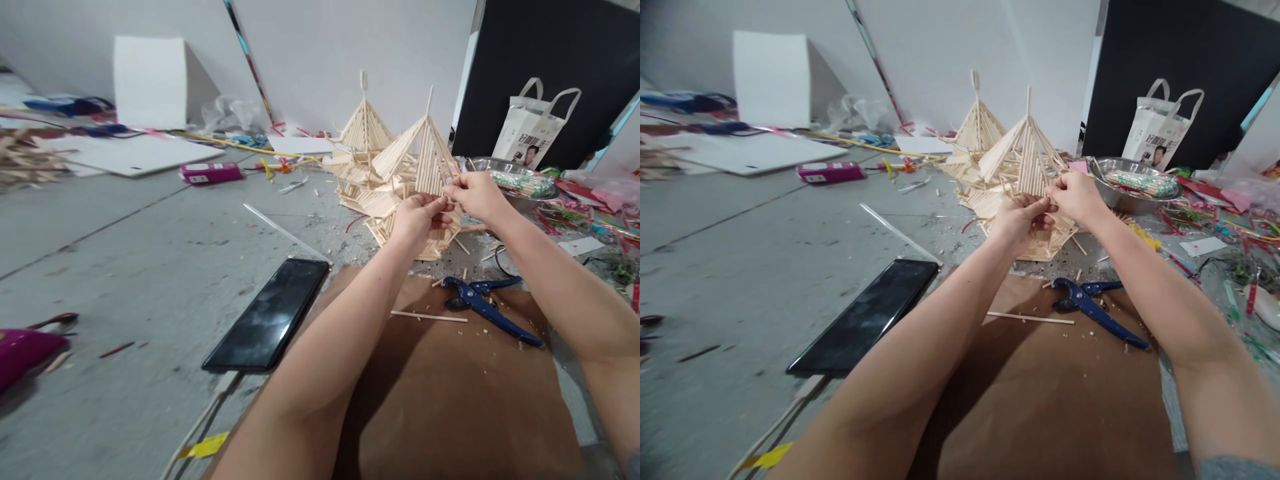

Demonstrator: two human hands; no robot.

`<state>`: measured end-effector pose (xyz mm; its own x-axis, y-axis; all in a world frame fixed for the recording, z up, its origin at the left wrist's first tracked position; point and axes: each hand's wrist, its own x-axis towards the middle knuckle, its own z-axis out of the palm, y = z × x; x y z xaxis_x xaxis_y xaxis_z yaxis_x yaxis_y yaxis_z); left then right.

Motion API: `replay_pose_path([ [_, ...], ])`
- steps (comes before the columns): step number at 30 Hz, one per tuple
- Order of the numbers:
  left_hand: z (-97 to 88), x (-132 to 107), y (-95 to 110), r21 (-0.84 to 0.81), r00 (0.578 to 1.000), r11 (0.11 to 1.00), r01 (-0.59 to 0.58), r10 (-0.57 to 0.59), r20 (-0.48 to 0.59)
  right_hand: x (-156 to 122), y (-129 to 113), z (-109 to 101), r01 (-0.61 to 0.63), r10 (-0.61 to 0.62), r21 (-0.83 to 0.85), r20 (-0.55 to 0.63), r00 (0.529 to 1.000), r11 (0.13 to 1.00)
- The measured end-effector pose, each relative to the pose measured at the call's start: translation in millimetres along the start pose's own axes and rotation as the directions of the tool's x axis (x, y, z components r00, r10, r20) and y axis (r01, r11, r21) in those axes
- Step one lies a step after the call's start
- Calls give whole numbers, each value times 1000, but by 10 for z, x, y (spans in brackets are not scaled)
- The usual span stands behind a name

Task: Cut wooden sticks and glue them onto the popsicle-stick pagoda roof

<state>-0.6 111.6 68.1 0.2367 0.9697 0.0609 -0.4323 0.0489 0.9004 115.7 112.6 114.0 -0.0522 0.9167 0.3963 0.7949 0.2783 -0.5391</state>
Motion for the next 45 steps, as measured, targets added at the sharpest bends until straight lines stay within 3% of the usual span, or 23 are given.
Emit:
replay_pose_path([
  [10,16,-3,14,-23,1000,999,29,-29,-6,-28,-32,-27,2,-2,8,-12,1000,1000],
  [22,-49,-4,14,-86,993,992,89,-82,80,-11,-21,-27,2,-2,8,0,1000,1000],
  [45,3,-13,49,-80,995,992,93,-92,28,-12,-15,-18,-5,6,32,-3,1000,999],
])
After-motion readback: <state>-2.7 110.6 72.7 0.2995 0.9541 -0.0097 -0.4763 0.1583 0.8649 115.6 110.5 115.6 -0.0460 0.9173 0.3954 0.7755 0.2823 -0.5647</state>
